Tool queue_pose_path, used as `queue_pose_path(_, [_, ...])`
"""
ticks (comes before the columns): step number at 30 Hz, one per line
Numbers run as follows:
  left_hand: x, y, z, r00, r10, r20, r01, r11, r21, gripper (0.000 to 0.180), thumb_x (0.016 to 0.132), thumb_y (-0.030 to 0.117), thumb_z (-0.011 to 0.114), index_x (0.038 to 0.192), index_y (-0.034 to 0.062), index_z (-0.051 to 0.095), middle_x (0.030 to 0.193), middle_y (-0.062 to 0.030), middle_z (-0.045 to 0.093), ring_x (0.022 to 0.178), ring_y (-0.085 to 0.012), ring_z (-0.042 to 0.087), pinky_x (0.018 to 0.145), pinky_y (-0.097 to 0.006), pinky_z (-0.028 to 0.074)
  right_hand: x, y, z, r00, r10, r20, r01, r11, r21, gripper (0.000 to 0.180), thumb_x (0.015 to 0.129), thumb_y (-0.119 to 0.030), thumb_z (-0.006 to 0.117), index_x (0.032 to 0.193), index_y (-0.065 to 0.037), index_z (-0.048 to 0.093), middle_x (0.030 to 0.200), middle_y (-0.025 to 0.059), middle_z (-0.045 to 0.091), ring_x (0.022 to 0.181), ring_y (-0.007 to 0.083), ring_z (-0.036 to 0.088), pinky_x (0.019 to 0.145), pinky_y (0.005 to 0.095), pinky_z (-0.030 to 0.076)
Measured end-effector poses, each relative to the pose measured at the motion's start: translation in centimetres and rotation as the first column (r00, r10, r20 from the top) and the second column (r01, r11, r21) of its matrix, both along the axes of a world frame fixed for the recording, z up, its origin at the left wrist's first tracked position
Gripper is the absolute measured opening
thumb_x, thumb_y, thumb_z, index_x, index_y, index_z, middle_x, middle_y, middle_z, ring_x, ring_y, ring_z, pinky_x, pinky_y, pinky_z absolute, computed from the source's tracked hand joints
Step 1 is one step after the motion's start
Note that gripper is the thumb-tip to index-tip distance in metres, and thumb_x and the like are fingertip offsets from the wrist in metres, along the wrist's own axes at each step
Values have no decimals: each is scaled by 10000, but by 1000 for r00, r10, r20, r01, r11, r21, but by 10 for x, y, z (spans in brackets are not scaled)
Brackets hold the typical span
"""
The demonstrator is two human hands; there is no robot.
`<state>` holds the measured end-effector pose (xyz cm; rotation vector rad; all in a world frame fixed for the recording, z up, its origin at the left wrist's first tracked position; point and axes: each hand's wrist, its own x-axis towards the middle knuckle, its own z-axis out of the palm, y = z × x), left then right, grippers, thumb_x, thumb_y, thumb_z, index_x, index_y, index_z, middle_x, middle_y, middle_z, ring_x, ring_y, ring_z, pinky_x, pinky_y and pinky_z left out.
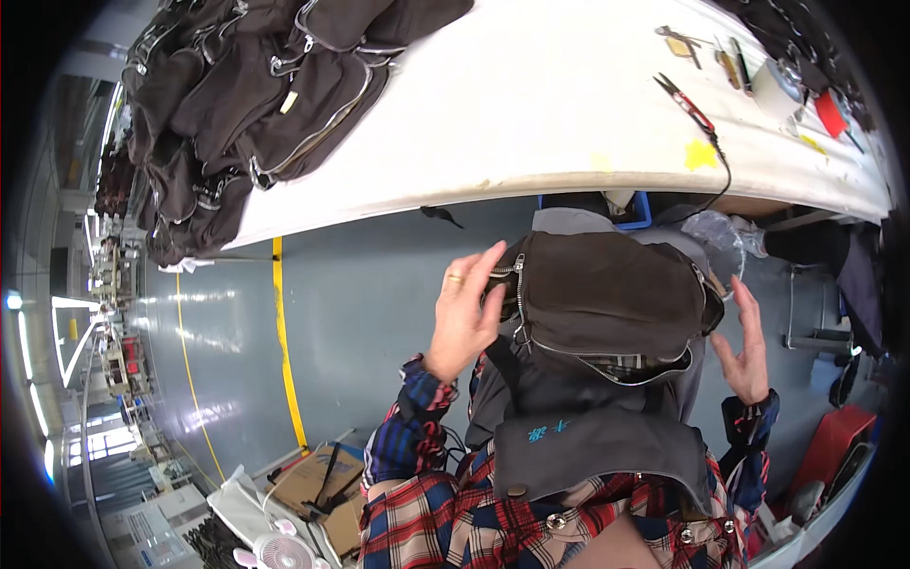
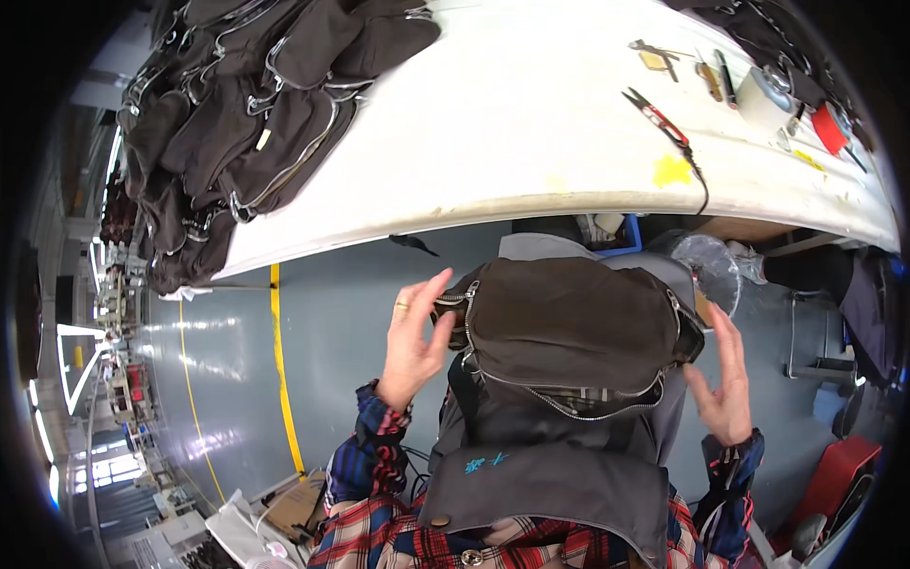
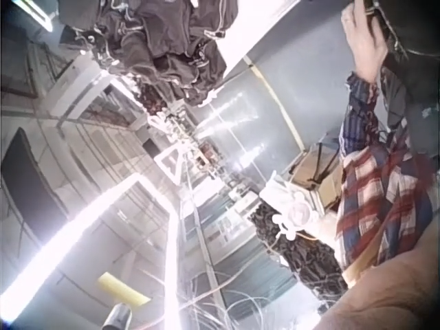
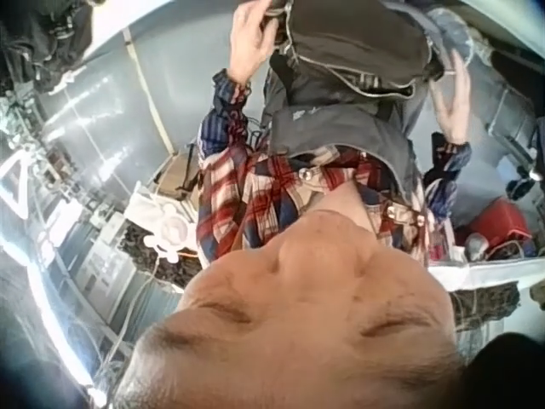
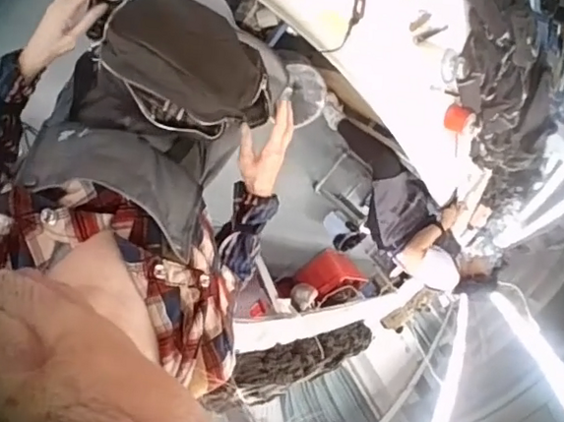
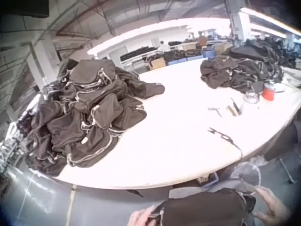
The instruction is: The recorder trims loose threads and inspects the edges of a leather bag using small snips.
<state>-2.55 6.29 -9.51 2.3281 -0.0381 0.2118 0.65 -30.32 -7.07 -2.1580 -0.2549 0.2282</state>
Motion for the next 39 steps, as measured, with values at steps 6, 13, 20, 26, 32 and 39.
queue_pose_path(6, [31,-13,-4,994,-46,95,9,933,361,396,669,46,625,1052,141,588,907,-80,518,810,-246,451,764,-349,363,1,49,6,934,318,164,-257,916,-308,635,644,27,560,1253,-45,399,1251,173,413,1187,318,380,1015,439,228])
queue_pose_path(13, [53,-17,-11,947,-309,-87,298,947,-125,309,670,-40,521,943,69,617,840,-72,596,825,-232,547,745,-310,443,53,4,-62,967,-68,-245,192,828,527,343,748,54,334,1025,24,534,936,53,600,845,98,558,781,221,433])
queue_pose_path(20, [65,-21,14,689,-665,-288,-174,234,-956,227,730,-54,510,936,-76,603,858,-86,647,764,-118,601,722,-226,464,83,-2,-44,911,105,-399,201,733,650,172,897,-98,465,989,26,541,914,67,615,828,102,569,755,221,446])
queue_pose_path(26, [57,-16,63,796,-564,-221,-8,355,-935,191,733,-44,514,901,-49,606,843,-47,627,756,-94,567,725,-212,436,63,-17,14,977,-145,-158,197,897,395,236,861,-80,450,1056,40,508,997,81,565,907,135,521,818,249,397])
queue_pose_path(32, [61,30,174,778,-13,628,98,990,-102,263,766,-84,438,956,-14,606,942,-111,580,871,-194,539,780,-254,410,65,89,162,737,-180,652,11,967,254,557,847,-415,480,1131,64,463,1143,138,509,1061,192,475,921,304,350])
queue_pose_path(39, [65,86,102,947,14,320,-158,890,427,615,661,-1,496,1261,98,401,1257,-179,407,1105,-382,424,943,-436,339,126,149,118,615,424,664,-129,886,-446,651,635,2,605,1254,-61,412,1371,175,289,1234,369,313,1026,412,234])
